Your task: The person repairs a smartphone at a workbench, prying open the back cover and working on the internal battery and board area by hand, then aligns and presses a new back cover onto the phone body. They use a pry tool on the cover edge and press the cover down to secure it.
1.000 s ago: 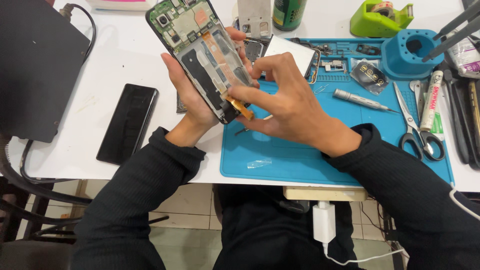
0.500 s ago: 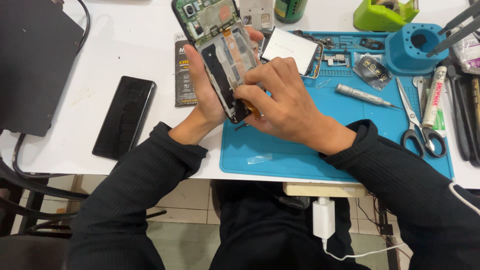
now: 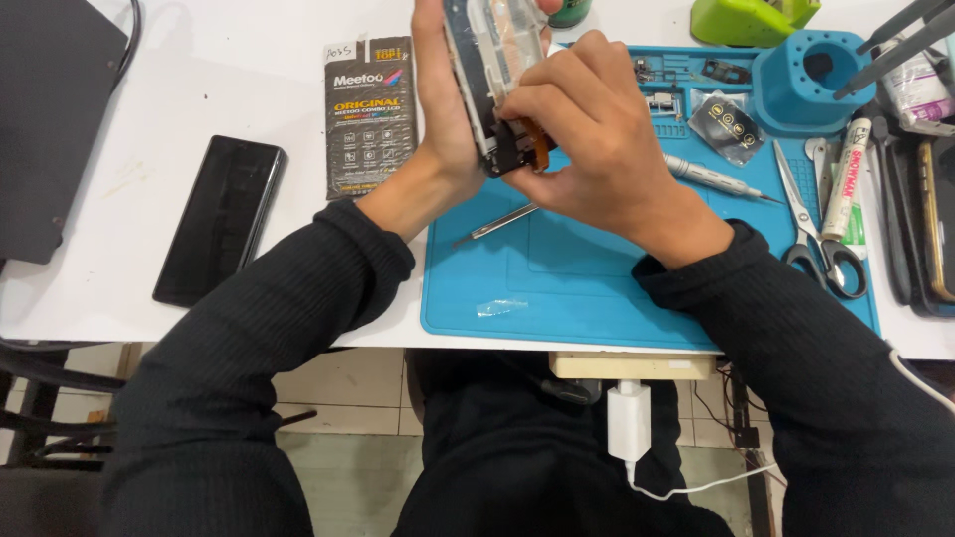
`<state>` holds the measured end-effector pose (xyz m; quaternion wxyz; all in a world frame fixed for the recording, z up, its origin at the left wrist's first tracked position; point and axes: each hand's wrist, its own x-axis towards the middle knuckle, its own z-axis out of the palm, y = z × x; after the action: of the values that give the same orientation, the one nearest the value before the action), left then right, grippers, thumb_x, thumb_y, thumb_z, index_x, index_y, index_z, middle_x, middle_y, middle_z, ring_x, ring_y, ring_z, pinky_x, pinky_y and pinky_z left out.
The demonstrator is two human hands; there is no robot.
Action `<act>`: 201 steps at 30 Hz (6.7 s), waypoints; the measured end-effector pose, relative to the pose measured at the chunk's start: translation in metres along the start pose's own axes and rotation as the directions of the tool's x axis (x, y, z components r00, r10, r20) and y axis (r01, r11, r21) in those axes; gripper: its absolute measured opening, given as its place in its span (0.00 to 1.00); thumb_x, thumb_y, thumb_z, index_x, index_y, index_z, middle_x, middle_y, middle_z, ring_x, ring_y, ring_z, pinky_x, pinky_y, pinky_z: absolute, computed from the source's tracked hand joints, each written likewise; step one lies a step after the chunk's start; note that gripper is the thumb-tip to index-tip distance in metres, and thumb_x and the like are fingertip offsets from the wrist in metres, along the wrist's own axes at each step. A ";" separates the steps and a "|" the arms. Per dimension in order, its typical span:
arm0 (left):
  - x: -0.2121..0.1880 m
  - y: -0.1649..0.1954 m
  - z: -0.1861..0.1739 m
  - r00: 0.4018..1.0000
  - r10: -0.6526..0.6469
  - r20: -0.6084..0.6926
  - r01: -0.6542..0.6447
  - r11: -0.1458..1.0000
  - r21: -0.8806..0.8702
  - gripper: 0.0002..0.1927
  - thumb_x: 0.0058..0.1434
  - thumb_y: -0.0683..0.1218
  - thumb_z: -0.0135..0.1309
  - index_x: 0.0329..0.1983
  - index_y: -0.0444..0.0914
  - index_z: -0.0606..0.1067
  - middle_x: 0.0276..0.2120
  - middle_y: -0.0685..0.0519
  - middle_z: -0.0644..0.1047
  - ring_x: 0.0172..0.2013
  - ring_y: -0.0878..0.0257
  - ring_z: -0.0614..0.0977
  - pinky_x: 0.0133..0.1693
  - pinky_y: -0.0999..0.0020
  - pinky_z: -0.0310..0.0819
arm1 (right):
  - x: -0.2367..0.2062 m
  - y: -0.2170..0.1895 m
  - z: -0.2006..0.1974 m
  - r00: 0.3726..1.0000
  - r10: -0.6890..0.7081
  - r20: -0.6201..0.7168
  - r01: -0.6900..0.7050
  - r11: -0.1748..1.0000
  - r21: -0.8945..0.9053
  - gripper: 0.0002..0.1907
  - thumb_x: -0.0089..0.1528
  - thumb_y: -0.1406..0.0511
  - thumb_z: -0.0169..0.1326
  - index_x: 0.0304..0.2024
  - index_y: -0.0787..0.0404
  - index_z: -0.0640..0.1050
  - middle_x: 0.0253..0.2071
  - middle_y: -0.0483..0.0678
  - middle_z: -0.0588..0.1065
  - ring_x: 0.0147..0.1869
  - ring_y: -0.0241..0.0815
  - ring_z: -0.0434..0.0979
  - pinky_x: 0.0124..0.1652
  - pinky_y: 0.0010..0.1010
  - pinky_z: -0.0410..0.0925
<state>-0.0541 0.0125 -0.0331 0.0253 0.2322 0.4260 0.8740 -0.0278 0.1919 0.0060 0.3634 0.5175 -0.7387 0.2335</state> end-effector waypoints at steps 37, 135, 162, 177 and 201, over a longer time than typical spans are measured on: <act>-0.002 0.035 -0.025 0.971 0.213 -0.113 -0.182 0.955 0.233 0.20 0.72 0.56 0.58 0.49 0.33 0.72 0.44 0.47 0.80 0.47 0.57 0.85 0.48 0.55 0.88 | -0.014 -0.003 0.031 0.929 0.369 0.005 -0.332 0.828 0.451 0.16 0.64 0.79 0.63 0.52 0.66 0.74 0.47 0.50 0.71 0.46 0.38 0.73 0.48 0.26 0.70; -0.026 0.025 0.014 0.949 -0.259 0.181 0.292 0.937 -0.190 0.42 0.71 0.76 0.35 0.55 0.34 0.72 0.43 0.47 0.78 0.45 0.55 0.82 0.50 0.59 0.80 | 0.011 0.001 -0.016 0.998 0.059 0.030 -0.059 0.998 0.024 0.23 0.60 0.61 0.73 0.55 0.57 0.79 0.63 0.49 0.72 0.63 0.51 0.68 0.57 0.42 0.60; -0.022 0.023 0.014 0.928 -0.317 0.196 0.338 0.937 -0.086 0.46 0.64 0.79 0.30 0.61 0.38 0.70 0.44 0.49 0.72 0.50 0.59 0.80 0.50 0.37 0.86 | 0.006 0.017 -0.025 0.982 0.133 0.136 -0.169 0.939 0.300 0.30 0.61 0.67 0.69 0.63 0.63 0.73 0.57 0.54 0.68 0.62 0.48 0.72 0.59 0.35 0.70; -0.022 0.022 0.015 0.882 -0.404 0.245 0.431 0.900 -0.065 0.50 0.62 0.81 0.30 0.61 0.35 0.70 0.46 0.46 0.74 0.51 0.52 0.81 0.59 0.31 0.83 | -0.008 0.023 -0.012 0.931 0.343 0.127 -0.364 0.838 0.406 0.15 0.69 0.67 0.71 0.55 0.61 0.79 0.51 0.44 0.75 0.51 0.36 0.76 0.48 0.24 0.71; -0.023 0.027 0.010 0.887 -0.383 0.258 0.415 0.906 -0.085 0.48 0.64 0.80 0.25 0.67 0.41 0.66 0.53 0.46 0.72 0.56 0.49 0.81 0.51 0.35 0.81 | -0.002 0.021 -0.019 0.953 0.276 0.129 -0.304 0.842 0.445 0.17 0.67 0.65 0.68 0.57 0.59 0.79 0.55 0.46 0.73 0.58 0.38 0.74 0.55 0.29 0.68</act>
<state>-0.0257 -0.0027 -0.0165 0.2711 0.2393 0.3973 0.8435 -0.0413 0.2136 0.0170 0.1688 0.4778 -0.7423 0.4384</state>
